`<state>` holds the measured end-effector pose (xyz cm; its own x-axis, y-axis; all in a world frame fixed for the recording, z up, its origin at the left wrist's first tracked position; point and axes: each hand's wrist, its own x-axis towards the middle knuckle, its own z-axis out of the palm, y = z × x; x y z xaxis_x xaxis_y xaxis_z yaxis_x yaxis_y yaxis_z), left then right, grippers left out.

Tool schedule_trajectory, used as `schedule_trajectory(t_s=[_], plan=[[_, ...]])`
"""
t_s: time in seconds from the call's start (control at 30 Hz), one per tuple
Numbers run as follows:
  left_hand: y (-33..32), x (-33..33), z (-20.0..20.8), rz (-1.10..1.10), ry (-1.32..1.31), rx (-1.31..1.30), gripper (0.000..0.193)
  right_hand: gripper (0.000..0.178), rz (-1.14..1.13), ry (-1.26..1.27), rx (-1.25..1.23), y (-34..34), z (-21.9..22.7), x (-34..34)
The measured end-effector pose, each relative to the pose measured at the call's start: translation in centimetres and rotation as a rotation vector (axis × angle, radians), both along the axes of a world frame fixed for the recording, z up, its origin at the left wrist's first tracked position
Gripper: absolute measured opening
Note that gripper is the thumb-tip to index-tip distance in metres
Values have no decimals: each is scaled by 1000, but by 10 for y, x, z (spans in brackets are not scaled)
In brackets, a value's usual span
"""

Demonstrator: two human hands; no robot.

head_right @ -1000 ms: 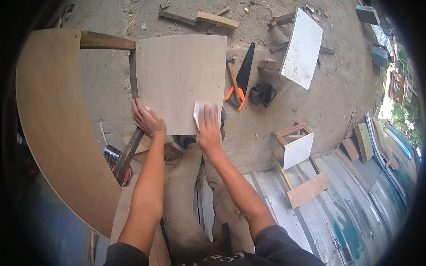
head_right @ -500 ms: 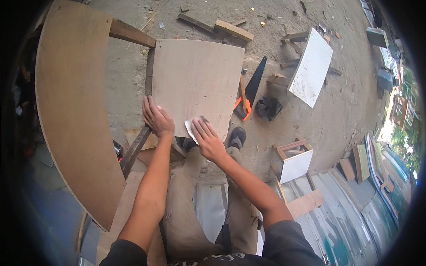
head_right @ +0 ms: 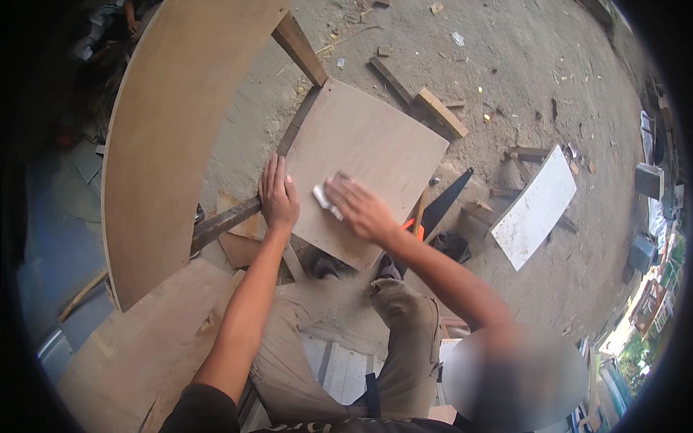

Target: The person sands a wooden chair with sandpaper, smoothing the seat and backrest surfaces. The person holds the chair steady with one hand while sanding with the other, working across different sections of the chair.

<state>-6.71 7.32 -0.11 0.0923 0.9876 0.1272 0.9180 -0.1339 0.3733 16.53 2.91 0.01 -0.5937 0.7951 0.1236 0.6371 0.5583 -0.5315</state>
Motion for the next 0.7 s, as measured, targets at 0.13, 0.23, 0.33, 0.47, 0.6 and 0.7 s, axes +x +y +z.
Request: schedule_trajectory(t_s=[0.13,0.23,0.33,0.47,0.6,0.7], plan=[[-4,1,2,-11,-30,13,47,62,-619,-165,122,117,-17,65],[-6,-4,-3,-21,-92,41,46,57,-169,5,220,40,-28,2],[-4,-8,-7,-66,-241,207,38,55,227,41,41,11,-5,-29],[-21,-12,2,-290,-563,403,26,50,-205,-113,368,139,-24,32],[-58,-61,7,-336,-936,789,15,48,100,2,421,82,-43,-25],[-35,-99,49,-38,-879,1105,41,47,384,8,402,46,-32,-43]])
